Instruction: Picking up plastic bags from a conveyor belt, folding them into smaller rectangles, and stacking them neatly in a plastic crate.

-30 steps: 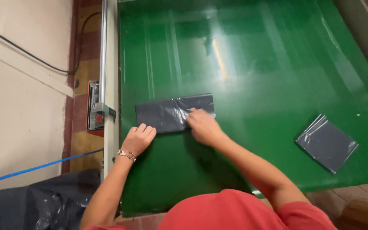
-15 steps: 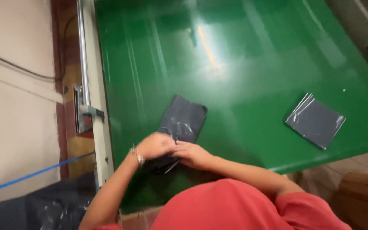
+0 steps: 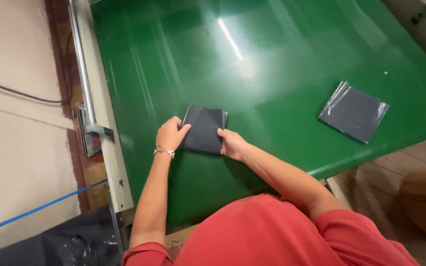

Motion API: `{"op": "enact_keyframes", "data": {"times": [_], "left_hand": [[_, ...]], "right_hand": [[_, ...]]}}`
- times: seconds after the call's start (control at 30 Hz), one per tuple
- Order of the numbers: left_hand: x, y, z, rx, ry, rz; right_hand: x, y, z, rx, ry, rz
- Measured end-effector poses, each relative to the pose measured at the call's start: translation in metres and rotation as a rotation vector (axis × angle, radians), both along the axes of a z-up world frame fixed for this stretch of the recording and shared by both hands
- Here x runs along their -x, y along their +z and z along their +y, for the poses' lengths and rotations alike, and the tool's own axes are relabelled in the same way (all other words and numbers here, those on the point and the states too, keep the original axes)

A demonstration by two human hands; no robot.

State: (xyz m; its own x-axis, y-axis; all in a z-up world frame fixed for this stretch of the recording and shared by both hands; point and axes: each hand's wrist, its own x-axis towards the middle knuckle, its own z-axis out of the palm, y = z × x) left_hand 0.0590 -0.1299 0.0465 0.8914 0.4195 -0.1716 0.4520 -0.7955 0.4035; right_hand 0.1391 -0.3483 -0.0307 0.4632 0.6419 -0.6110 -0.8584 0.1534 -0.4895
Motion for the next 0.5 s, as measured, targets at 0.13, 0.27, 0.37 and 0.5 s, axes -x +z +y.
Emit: {"op": "enact_keyframes", "data": {"times": [0.13,0.27,0.37,0.5], "left_hand": [[-0.010,-0.007,-0.012,-0.132,0.076,-0.055],[-0.010,0.010,-0.038,-0.138,-0.118,-0.436],[0.002,0.066,-0.086,-0.151,-0.319,-0.638],[-0.025,0.111,-0.164,-0.055,-0.423,-0.740]], "right_hand": [[0.011,0.016,-0.002,-0.031,-0.021,-0.035],[0.027,-0.001,-0.024,0.091,-0.039,-0.373],[0.034,0.049,-0.065,0.088,-0.193,-0.538],[-0.006,0.038,-0.134,0.166,-0.270,-0.699]]}}
